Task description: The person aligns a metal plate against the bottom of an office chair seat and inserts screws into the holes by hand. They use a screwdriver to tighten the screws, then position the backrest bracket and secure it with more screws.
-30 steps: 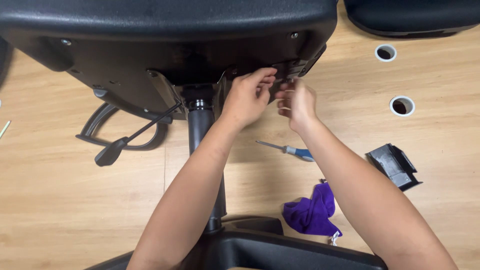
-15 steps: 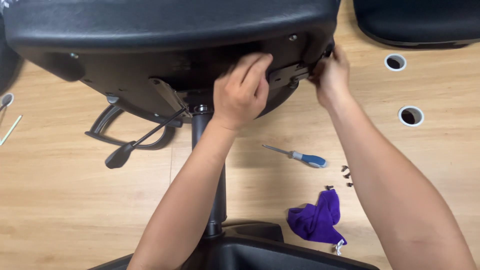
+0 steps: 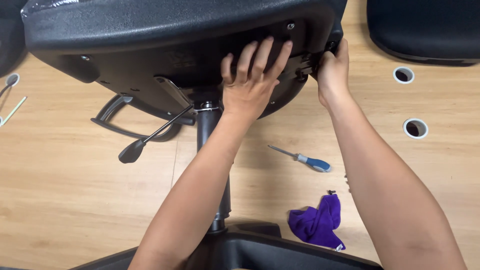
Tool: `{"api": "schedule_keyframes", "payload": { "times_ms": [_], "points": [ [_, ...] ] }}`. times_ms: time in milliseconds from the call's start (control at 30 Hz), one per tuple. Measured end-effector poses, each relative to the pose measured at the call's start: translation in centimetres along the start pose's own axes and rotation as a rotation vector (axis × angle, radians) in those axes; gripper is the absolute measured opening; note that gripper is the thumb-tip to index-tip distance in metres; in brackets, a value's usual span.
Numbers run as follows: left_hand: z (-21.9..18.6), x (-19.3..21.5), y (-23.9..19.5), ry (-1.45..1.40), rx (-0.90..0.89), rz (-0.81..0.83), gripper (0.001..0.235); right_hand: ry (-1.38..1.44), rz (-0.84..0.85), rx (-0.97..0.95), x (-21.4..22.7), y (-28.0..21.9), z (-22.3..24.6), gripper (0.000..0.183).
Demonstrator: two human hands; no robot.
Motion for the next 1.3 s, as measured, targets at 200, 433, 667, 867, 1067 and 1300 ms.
{"api": "schedule_keyframes", "payload": {
  "times_ms": [200, 433, 667, 867, 1067, 1300],
  "points": [
    [0.9, 0.6, 0.8, 0.007, 0.032, 0.009, 0.098, -0.520, -0.040, 0.417, 2.6, -1.5, -0.4, 0.051],
    [0.9, 0.1, 0.6, -0.021, 0.037, 0.023, 0.100, -0.819, -0.142, 0.533, -1.1, -7.4, 0.4, 0.034],
    [1.4, 0.2, 0.5, -0.165, -0.002, -0.083, 0.069, -0.866, -0.067, 0.718, -1.4, -7.4, -0.8, 0.017],
    [0.3, 0.3, 0.7, -0.252, -0.038, -0.126, 0.047, -0.724, -0.237, 0.623, 2.6, -5.4, -2.4, 0.015],
    [0.0, 0.2, 0.3, -0.245, -0.037, -0.066, 0.051, -0.150, -0.110, 0.207, 3.9, -2.3, -4.1, 0.022],
    [0.7, 0.9, 0.6, -0.227, -0.038, -0.110, 0.063, -0.219, -0.070, 0.325, 3.1, -2.3, -2.6, 0.021]
  ]
}}
Point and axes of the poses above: each hand's wrist, its own y-axis towards the middle knuckle, its own x-axis out of the back of the hand, z = x × y, the point moved 5 cm from there along y, towards the middle knuckle, and after that the axes turned 1 degree about -y, right-handed, at the moved point
